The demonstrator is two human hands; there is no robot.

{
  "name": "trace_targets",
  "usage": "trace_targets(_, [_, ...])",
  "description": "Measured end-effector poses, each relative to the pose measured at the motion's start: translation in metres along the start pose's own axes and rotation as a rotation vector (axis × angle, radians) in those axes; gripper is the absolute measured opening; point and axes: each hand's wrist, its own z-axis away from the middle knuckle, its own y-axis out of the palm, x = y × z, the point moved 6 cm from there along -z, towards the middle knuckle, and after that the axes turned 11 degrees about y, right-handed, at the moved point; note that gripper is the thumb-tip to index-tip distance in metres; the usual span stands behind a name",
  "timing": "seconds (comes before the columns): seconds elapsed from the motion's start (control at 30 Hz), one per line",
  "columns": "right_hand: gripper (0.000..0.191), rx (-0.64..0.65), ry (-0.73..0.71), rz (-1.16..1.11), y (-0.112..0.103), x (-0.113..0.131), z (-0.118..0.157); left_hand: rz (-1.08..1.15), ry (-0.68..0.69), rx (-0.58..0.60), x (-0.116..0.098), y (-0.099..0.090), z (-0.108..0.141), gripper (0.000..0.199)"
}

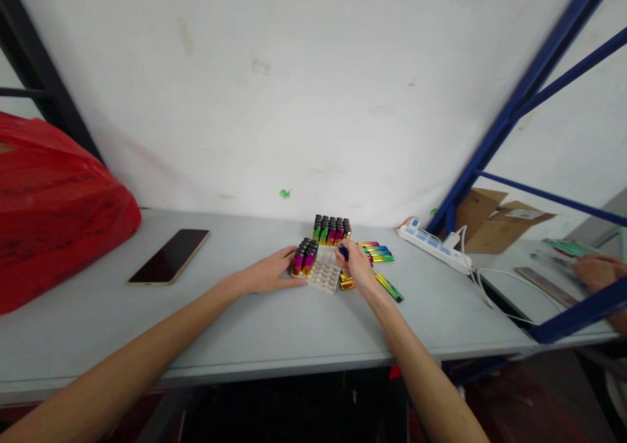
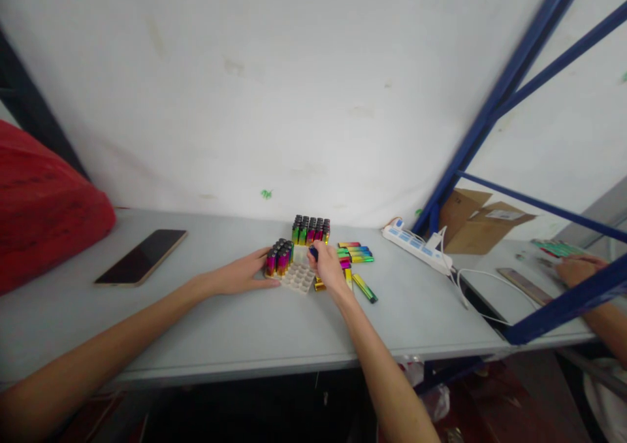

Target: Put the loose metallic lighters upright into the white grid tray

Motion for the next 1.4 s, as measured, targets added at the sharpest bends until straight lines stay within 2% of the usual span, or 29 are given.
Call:
trace_targets(0.1, [0.057, -0.036, -0.001, 0.012, -0.004, -0.001, -0.002, 0.002, -0.015, -0.006, 0.001, 0.0, 0.0, 0.082])
trace_targets(0.2, [0.066, -0.025, -0.031, 0.021, -0.005, -0.002, -0.007, 0.006, 0.004, -0.021, 0.0, -0.001, 0.0, 0.079])
trace_targets(0.37, [0.075, -0.014, -0.23, 0.145, -0.006, 0.001, -0.012, 0.009, 0.015, -0.021, -0.002, -0.002, 0.0, 0.08])
trace_targets(0.53, [0.056, 0.081, -0.418, 0.484, 0.001, 0.011, 0.002, 0.002, -0.001, -0.026, 0.001, 0.0, 0.001, 0.081])
trace_targets(0.67, [0.039, 0.022, -0.563, 0.767, 0.01, 0.024, 0.019, -0.005, 0.003, -0.027, 0.003, 0.001, 0.001, 0.079])
trace_targets(0.77, [0.037, 0.006, -0.527, 0.827, 0.018, 0.025, 0.023, -0.009, 0.004, -0.029, 0.003, 0.001, 0.002, 0.08])
trace_targets(0.93, [0.037, 0.008, -0.48, 0.733, 0.028, 0.021, 0.022, -0.026, -0.002, -0.017, 0.001, 0.0, 0.002, 0.081])
trace_targets(1.07, [0.036, 0.008, -0.471, 0.742, 0.035, 0.011, 0.017, -0.027, -0.007, -0.011, 0.001, 0.001, 0.001, 0.081])
trace_targets(1.23, [0.023, -0.034, -0.463, 0.911, 0.043, 0.006, 0.018, -0.003, -0.006, -0.024, 0.001, 0.0, 0.0, 0.076])
trace_targets(1.4, [0.041, -0.168, -0.353, 1.168, 0.047, 0.011, 0.022, 0.009, 0.003, -0.028, 0.0, 0.0, 0.001, 0.074])
